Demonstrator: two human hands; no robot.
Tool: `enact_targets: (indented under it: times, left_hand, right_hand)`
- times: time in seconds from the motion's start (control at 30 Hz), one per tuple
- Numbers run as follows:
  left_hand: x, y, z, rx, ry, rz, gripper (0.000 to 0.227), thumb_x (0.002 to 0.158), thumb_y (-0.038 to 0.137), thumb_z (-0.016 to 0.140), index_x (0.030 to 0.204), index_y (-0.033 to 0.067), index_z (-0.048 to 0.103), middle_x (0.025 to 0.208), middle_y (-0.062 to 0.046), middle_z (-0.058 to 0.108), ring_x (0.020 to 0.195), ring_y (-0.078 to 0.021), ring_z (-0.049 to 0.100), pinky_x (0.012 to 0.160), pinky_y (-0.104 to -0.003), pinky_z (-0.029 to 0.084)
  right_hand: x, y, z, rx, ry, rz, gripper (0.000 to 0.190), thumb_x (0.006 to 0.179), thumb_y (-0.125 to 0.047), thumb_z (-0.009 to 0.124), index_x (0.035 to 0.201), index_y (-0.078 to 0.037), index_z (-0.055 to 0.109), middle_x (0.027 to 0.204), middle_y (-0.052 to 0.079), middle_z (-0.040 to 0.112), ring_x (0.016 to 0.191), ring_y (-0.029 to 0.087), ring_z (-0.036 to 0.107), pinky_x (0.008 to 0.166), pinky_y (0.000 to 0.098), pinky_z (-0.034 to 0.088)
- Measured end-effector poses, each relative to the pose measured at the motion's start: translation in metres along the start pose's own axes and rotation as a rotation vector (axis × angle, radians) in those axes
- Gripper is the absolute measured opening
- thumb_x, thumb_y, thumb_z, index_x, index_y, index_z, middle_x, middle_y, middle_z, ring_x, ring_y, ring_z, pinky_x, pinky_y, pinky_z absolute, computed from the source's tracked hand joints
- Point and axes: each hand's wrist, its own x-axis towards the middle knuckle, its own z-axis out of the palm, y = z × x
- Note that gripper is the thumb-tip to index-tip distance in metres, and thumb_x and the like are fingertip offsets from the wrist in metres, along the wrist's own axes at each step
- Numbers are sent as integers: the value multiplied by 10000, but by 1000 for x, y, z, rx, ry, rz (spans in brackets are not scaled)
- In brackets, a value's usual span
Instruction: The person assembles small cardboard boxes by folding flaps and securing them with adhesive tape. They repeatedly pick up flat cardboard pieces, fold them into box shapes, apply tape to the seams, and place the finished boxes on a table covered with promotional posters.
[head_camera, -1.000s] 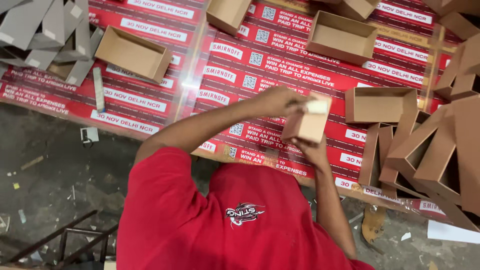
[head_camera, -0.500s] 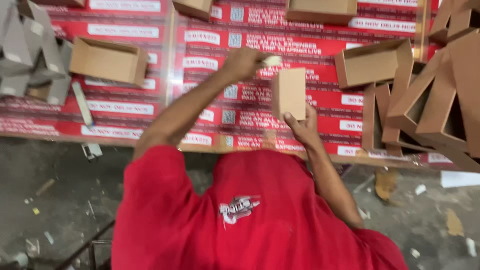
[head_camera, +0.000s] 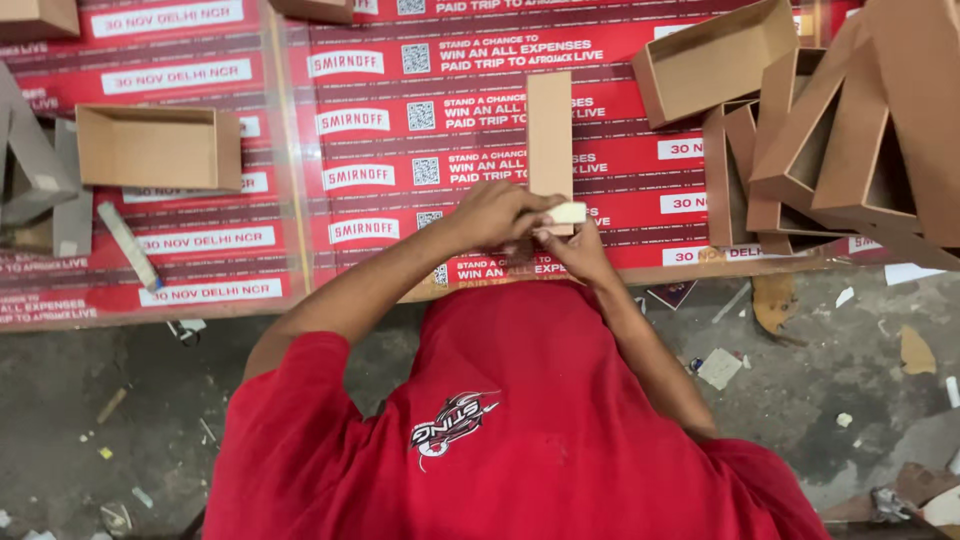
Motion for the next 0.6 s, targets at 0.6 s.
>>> enact_targets:
  times: [0.6]
  left_hand:
    - [58,-104,-65,-235,126,-148,172,1052,205,682,1141,111,796,858,-124,759,692,-182,632,630,-396,509]
  right_hand:
    - [-13,11,-18,-191,-55,131,516,907,-243,831,1306,11,624,1189,101,733,1087,186,710,950,358,594]
